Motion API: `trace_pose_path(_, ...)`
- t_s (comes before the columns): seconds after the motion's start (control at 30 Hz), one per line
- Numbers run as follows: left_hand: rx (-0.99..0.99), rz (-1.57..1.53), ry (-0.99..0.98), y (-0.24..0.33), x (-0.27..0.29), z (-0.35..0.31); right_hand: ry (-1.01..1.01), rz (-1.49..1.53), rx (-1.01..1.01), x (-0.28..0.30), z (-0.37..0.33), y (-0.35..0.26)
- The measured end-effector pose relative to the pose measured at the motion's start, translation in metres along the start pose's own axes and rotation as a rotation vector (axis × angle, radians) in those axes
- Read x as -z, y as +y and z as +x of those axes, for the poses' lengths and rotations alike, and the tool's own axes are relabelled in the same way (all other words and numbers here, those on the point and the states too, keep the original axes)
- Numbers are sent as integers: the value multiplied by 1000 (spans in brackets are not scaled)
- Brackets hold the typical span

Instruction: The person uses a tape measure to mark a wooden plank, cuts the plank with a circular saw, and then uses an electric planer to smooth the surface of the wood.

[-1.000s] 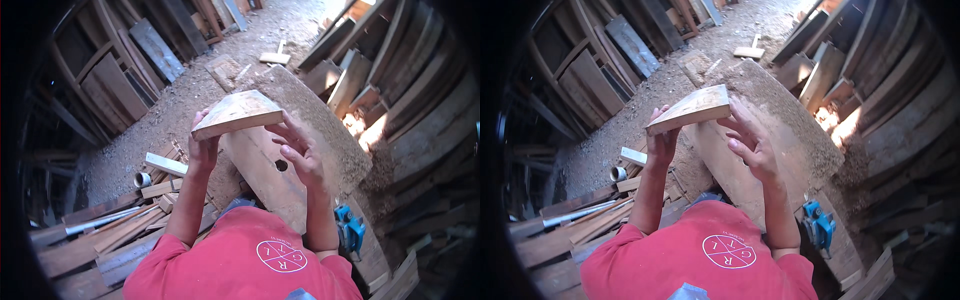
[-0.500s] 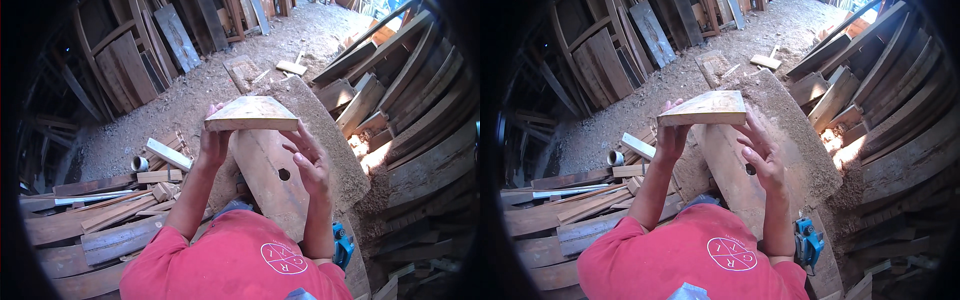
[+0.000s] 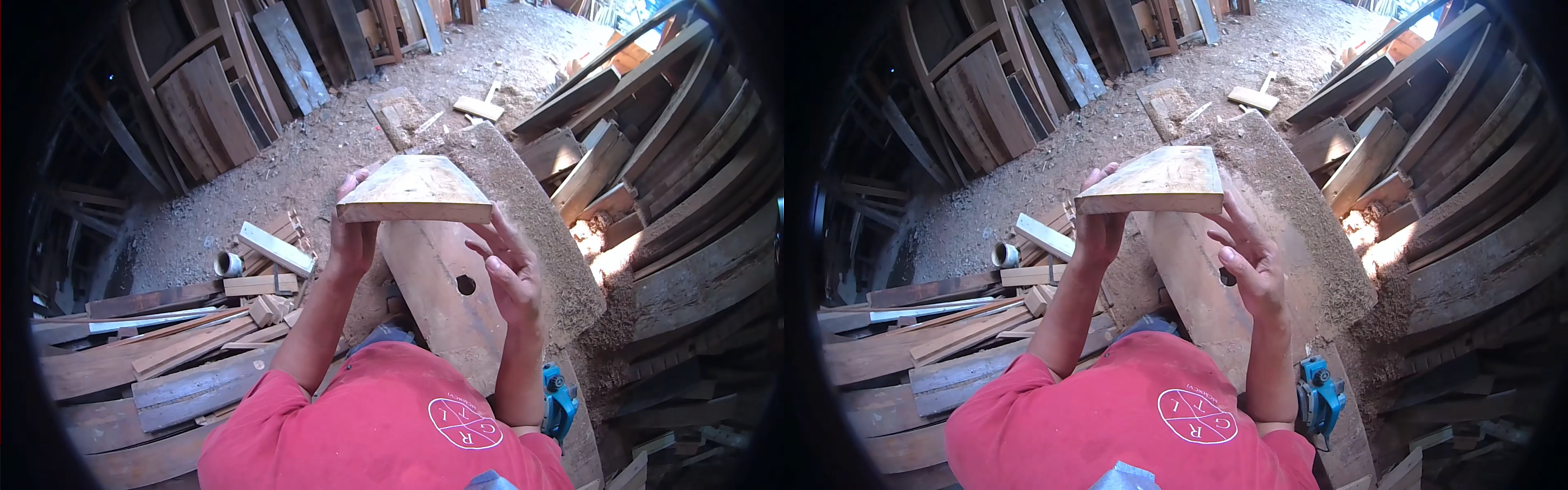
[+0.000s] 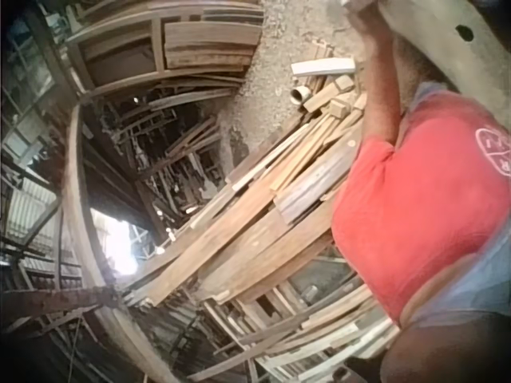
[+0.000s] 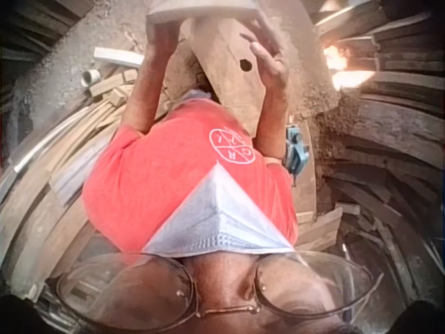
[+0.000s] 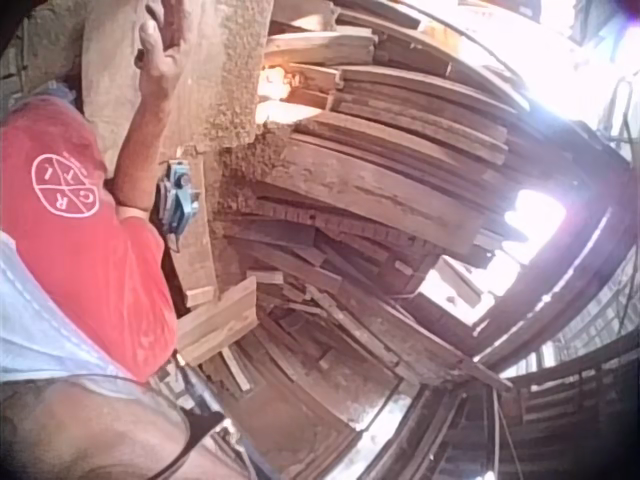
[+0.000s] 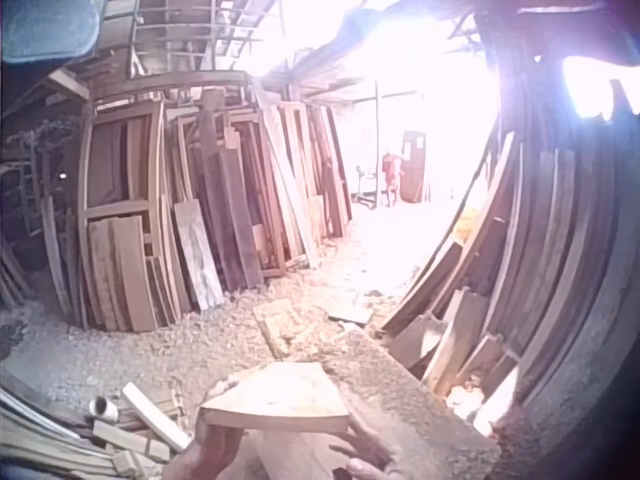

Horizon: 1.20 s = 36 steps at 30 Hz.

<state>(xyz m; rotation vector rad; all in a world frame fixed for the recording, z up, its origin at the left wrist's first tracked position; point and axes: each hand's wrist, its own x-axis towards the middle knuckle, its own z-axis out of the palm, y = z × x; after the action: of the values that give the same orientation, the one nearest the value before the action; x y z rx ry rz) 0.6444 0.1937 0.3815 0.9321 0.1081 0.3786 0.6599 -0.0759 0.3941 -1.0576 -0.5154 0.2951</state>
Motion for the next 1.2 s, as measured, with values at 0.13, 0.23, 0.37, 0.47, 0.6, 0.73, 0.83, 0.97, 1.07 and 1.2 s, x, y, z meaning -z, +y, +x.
trace_pose_path(0.13,27,-26,55,-9,8,0,40,15,-4,5,-5,8)
trace_pose_path(0.23,1,-51,68,-17,13,-1,38,38,-10,7,-7,10)
trace_pose_path(0.37,-37,-102,93,-26,22,-4,62,45,-27,7,-10,13)
trace_pose_path(0.47,-63,-75,81,-26,19,-6,71,52,-35,8,-12,15)
trace_pose_path(0.6,-58,-71,68,-19,11,-5,80,57,-13,6,-10,15)
trace_pose_path(0.73,-36,-88,91,-18,6,-2,84,30,-4,4,-7,14)
trace_pose_path(0.83,-33,-82,116,-22,10,4,88,14,16,7,-5,16)
trace_pose_path(0.97,46,-67,158,-18,12,9,75,13,26,2,-1,10)
trace_pose_path(1.07,18,-71,138,-19,8,6,72,18,39,3,-2,11)
trace_pose_path(1.2,-31,-31,164,-29,12,1,130,-14,46,4,-10,13)
